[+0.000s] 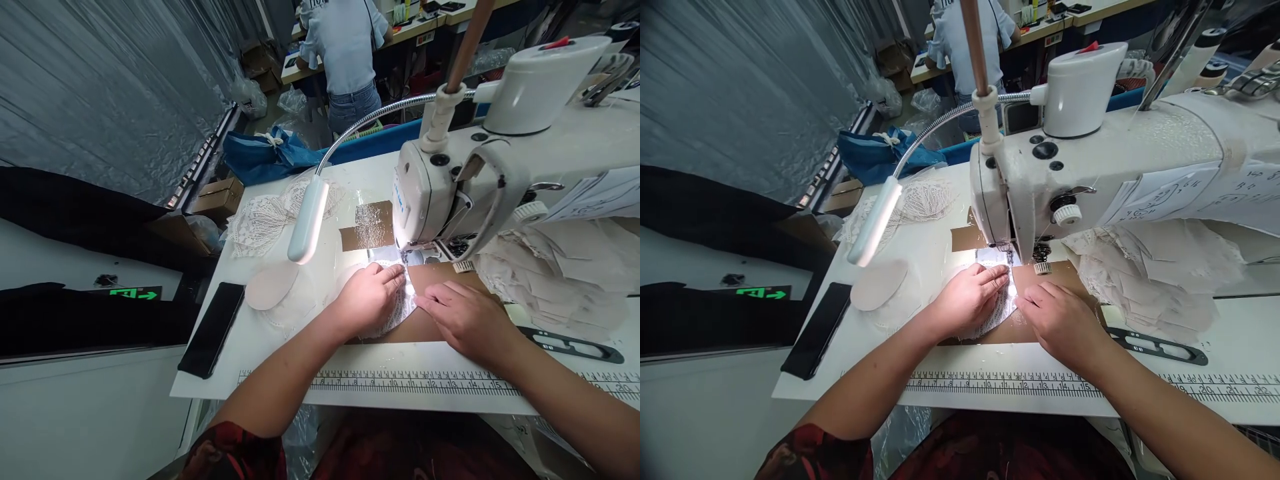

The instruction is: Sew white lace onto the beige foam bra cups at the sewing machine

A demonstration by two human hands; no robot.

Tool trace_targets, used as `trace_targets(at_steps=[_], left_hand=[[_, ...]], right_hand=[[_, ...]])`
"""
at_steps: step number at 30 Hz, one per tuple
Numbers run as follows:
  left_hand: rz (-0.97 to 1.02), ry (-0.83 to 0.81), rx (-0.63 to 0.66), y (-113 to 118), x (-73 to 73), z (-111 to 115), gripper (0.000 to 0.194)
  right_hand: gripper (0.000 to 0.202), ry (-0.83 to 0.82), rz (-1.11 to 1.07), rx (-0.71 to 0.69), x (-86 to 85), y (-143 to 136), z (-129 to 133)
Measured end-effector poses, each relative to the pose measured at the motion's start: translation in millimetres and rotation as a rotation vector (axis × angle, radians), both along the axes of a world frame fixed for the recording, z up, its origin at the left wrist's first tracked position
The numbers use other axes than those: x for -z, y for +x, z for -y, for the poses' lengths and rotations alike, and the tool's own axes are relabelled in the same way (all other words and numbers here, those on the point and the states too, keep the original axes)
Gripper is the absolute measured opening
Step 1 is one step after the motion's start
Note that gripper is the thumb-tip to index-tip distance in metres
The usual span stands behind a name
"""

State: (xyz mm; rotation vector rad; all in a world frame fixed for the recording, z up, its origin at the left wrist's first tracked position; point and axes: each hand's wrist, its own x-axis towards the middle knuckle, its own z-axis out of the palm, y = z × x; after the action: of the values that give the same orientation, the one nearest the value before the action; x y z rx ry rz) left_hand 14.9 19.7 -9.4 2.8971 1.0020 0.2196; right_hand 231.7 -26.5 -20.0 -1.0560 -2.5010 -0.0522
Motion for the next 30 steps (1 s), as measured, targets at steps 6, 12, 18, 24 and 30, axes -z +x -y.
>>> trace_targets(at_steps=[6, 12, 18, 24, 30], left_hand=[[-0.054, -0.087, 0.011, -2, -4.6, -10, 0.049], [-0.059, -0.079, 0.052, -7, -7.5, -30, 0.049], [-0.043, -0.006, 0.051, -8, -6.2, -39, 0.043], [0.065, -0.033, 0.137, -8, -3.4, -24, 0.034], [0.077, -0.045, 0.114, -12, 2.8, -31, 0.036]], right_hand=[[0.029, -0.024, -0.032, 0.015, 0.9, -2, -7], [0.028, 0.033, 0.047, 0.090, 1.3, -7, -16], [0.029, 0.025, 0.115, 0.177, -0.6, -13, -19], [0.034, 0.029, 0.118, 0.177, -2.5, -12, -20], [0.038, 0.025, 0.110, 0.239, -5.5, -17, -24]])
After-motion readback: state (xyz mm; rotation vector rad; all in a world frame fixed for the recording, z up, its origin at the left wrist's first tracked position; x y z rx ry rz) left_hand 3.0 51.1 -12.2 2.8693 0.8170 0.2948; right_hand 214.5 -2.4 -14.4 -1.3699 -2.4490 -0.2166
